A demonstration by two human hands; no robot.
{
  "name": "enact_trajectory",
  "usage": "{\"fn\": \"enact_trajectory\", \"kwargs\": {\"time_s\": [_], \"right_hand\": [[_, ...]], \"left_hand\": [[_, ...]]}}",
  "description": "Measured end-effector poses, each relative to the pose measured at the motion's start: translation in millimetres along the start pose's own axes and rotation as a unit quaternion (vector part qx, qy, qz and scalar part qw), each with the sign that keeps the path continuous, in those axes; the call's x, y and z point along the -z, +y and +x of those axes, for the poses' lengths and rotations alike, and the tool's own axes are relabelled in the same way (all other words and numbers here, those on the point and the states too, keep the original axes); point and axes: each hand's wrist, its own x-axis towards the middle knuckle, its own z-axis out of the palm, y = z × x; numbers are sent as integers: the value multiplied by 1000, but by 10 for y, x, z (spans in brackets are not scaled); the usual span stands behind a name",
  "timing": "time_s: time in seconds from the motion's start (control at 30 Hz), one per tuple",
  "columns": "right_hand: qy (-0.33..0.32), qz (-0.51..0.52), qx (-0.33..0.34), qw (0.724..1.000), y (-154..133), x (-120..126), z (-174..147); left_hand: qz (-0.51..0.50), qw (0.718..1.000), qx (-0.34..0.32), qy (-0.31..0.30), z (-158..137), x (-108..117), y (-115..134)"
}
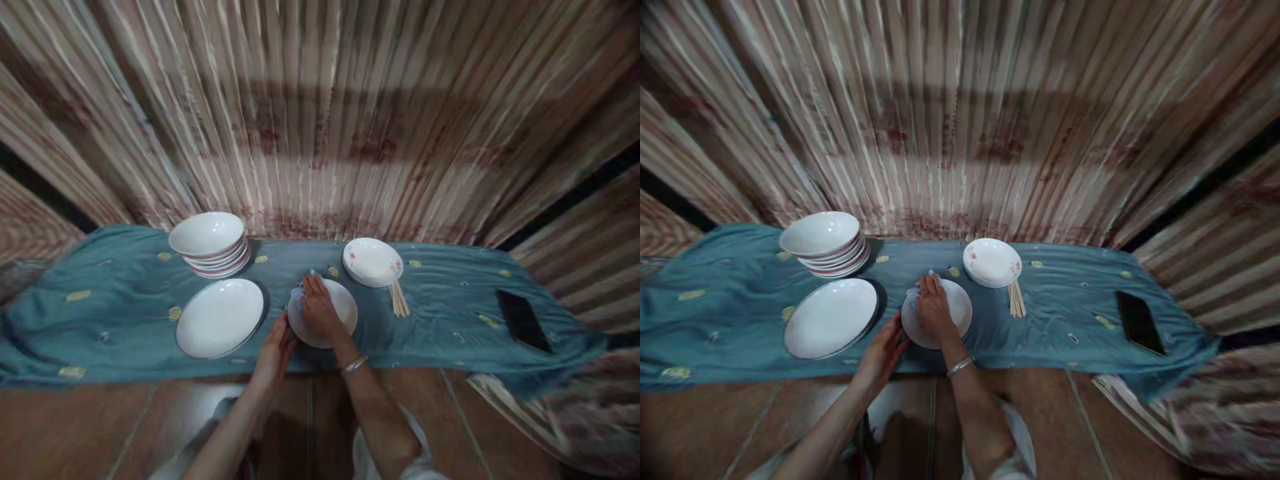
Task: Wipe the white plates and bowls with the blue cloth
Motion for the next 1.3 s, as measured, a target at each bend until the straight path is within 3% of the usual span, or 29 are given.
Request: {"fn": "enact_trajectory", "kwargs": {"time_s": [0.17, 0.37, 0.57, 0.73, 0.93, 1.07, 1.2, 1.3], "right_hand": [[-25, 63, 86, 994, -171, -98, -66], [-86, 141, 93, 982, -258, 7, -305], [-131, 164, 79, 974, -341, 277, -621], [-135, 148, 78, 977, -264, 523, -827], [-140, 34, 1, 990, 0, 735, -942], [-65, -100, -70, 990, 152, 826, -953], [30, -130, -118, 984, 338, 881, -979], [50, -140, -161, 976, 488, 844, -1029]], "left_hand": [[-56, 997, 24, 43, 59, -16, 25], [-123, 992, 37, 23, 88, 17, 81], [-41, 999, 17, 5, 146, 90, 55], [26, 998, -47, -43, 224, 171, -52], [116, 980, -145, -66, 330, 229, -156], [150, 972, -173, -61, 393, 235, -186], [165, 969, -177, -56, 418, 219, -184], [164, 969, -179, -48, 427, 198, -173]]}}
